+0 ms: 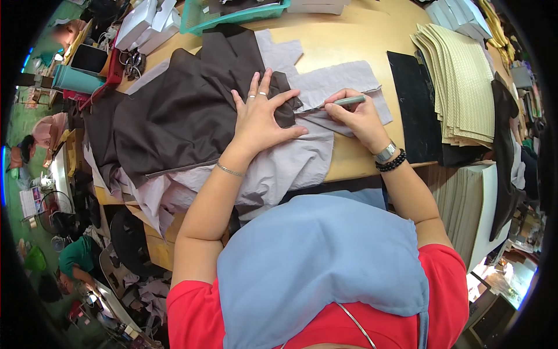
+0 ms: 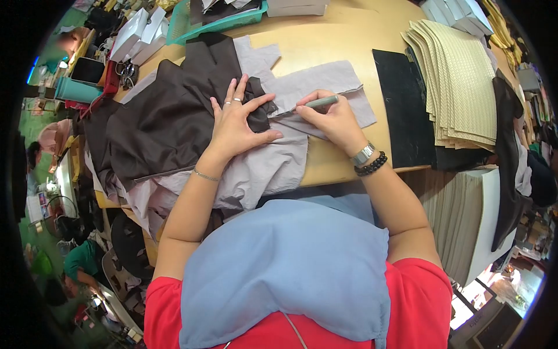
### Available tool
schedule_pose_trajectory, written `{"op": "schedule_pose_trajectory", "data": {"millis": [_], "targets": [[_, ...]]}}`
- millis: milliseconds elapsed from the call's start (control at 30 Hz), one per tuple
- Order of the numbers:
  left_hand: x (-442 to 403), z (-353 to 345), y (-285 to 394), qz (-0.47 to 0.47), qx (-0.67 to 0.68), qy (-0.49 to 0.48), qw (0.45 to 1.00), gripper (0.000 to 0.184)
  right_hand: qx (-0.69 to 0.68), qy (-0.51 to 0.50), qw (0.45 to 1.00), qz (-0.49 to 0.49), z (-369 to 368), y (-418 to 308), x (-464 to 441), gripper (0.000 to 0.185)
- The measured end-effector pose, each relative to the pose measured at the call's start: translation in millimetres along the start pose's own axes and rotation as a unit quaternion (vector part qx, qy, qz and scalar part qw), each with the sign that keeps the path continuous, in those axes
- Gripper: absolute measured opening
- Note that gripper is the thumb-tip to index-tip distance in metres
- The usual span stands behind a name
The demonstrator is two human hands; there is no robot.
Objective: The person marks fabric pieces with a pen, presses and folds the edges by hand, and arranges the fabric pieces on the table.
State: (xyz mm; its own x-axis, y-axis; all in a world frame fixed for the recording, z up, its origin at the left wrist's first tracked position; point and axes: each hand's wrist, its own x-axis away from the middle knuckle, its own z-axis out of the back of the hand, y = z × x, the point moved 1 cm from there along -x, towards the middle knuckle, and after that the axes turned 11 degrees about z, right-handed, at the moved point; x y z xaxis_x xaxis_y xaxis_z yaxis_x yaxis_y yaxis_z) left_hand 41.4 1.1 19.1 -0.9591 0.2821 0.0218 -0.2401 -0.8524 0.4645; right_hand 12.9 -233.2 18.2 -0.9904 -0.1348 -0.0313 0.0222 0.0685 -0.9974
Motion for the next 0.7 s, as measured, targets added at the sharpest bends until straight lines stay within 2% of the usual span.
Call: {"op": "schedule_pose_trajectory", "data": {"millis": [167, 400, 500, 700], "targets": [[-0.3, -0.5, -0.7, -0.003, -0.008, 0.002, 1.0, 0.083, 0.009, 0.01, 1.0, -0.005, -3.7, -3.1, -0.8, 0.012], [-0.1, -2.2, -2.1, -0.006, -0.014, 0.009, 1.0, 0.085, 0.042, 0.016, 0.997, 0.057, -9.0, 6.2, -0.6, 0.011], [1.3, -1.6, -1.8, -0.009, -0.011, 0.02, 1.0, 0.081, 0.058, 0.027, 0.995, 0.071, -10.4, 7.1, 0.5, 0.011], [1.9, -2.1, -3.5, -0.008, 0.014, 0.054, 0.998, 0.062, 0.087, 0.031, 0.993, 0.072, -4.8, 10.6, 1.0, 0.009]]}}
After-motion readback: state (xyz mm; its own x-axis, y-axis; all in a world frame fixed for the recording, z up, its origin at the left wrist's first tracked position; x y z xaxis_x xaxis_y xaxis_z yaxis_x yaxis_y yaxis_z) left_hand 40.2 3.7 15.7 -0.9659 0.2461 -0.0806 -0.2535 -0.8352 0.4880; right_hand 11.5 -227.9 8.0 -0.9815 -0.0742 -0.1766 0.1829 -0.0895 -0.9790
